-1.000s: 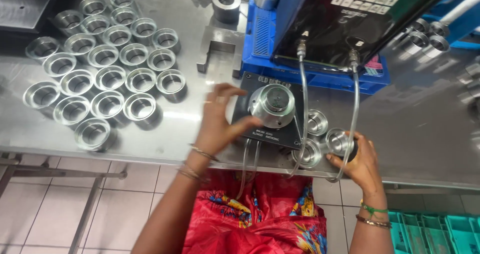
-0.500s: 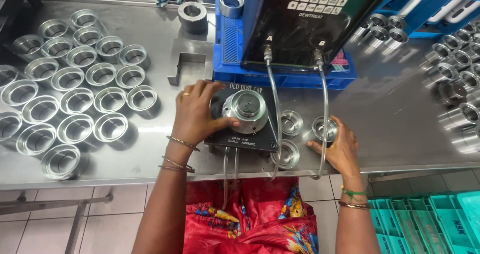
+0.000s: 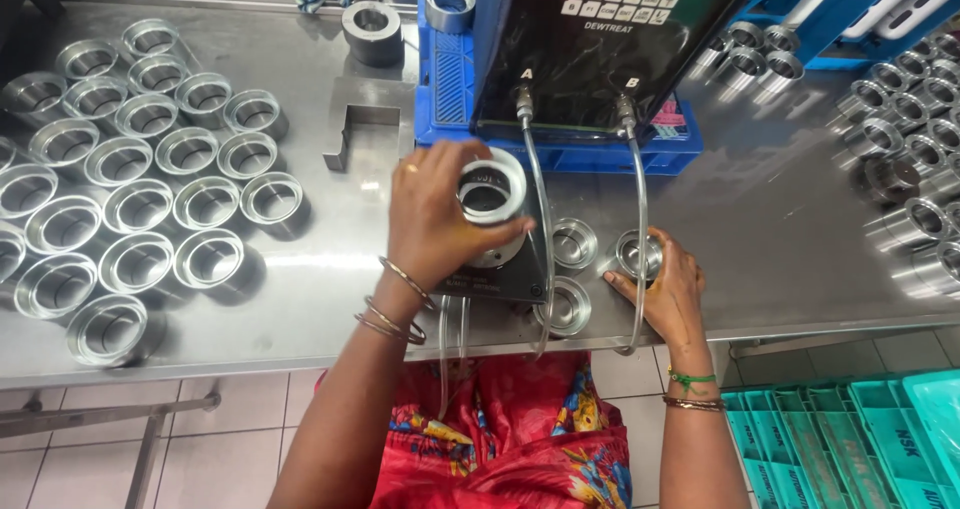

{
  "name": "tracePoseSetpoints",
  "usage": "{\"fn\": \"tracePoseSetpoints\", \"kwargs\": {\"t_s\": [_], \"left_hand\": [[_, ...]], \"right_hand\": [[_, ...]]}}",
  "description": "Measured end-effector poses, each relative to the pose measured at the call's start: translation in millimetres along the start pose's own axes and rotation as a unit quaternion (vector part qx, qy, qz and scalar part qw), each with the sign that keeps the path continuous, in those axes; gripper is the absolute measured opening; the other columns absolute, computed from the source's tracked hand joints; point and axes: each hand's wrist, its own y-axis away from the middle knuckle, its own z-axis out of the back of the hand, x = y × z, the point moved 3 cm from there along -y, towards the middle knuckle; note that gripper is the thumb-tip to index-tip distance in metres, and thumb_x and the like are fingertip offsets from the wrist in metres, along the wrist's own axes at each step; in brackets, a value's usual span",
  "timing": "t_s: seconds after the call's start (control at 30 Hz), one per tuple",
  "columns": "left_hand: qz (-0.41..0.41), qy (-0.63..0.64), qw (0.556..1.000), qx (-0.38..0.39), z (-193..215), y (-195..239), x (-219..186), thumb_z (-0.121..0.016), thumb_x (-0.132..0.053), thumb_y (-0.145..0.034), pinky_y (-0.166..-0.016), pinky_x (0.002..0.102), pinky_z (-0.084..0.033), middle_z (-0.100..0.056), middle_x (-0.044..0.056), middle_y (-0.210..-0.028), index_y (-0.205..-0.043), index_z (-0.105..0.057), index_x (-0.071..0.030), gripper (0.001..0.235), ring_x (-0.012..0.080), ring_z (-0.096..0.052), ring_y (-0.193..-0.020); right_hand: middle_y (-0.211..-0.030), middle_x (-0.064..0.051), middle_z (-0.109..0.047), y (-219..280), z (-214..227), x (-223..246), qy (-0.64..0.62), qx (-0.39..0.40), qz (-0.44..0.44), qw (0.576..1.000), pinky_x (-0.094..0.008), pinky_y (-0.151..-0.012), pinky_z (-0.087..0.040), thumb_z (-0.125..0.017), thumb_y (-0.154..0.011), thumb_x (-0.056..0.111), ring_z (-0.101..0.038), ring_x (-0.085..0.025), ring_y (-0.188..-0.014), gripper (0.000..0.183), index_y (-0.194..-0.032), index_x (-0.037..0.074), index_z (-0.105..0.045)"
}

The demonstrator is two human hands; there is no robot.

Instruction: The worker is processing metal ring components through a specialized industrial machine fixture and cleaning the equipment surface.

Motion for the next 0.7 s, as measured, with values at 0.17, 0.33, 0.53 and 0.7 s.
{"fn": "tracePoseSetpoints", "kwargs": {"t_s": [0.17,0.33,0.53,0.7], "left_hand": [[0.025,-0.025,0.996,-0.084,24,-3,57,-0.098,-0.053,-0.066,-0.088,0.042,-0.048,-0.069,0.002,-0.109,-0.113,-0.064,-0.010,0.072,0.0253,-0.064,-0.100],[0.155,-0.139,0.970,-0.122,12,29,163,-0.096,-0.050,-0.068,-0.082,0.042,-0.052,-0.068,0.004,-0.107,-0.103,-0.066,-0.013,0.059,0.0266,-0.064,-0.100],[0.210,-0.255,0.944,0.023,-10,44,165,-0.097,-0.051,-0.053,-0.080,0.047,-0.049,-0.066,0.007,-0.102,-0.088,-0.071,-0.016,0.056,0.0312,-0.061,-0.096],[0.192,-0.180,0.964,-0.029,-27,56,191,-0.098,-0.031,-0.061,-0.090,0.048,-0.051,-0.050,0.013,-0.132,-0.104,-0.070,-0.012,0.055,0.0401,-0.058,-0.108]], "right_hand": [[-0.135,-0.013,-0.062,1,0,-3,-0.011,-0.016,0.011,1.000,-0.055,-0.111,-0.034,-0.088,-0.067,0.054,-0.051,-0.034,-0.132,0.093,-0.142,0.013,-0.052],[-0.135,-0.014,-0.062,0,-1,-2,-0.019,-0.021,0.009,1.000,-0.054,-0.112,-0.035,-0.088,-0.067,0.054,-0.051,-0.035,-0.133,0.093,-0.142,0.013,-0.052],[-0.135,-0.018,-0.062,1,-1,-2,-0.010,-0.033,0.031,0.999,-0.057,-0.109,-0.032,-0.089,-0.069,0.054,-0.051,-0.040,-0.131,0.096,-0.144,0.009,-0.050],[-0.120,-0.017,-0.068,4,14,6,-0.010,-0.067,0.004,0.998,-0.049,-0.094,-0.053,-0.092,-0.072,0.042,-0.065,-0.037,-0.113,0.076,-0.134,0.012,-0.059]]}}
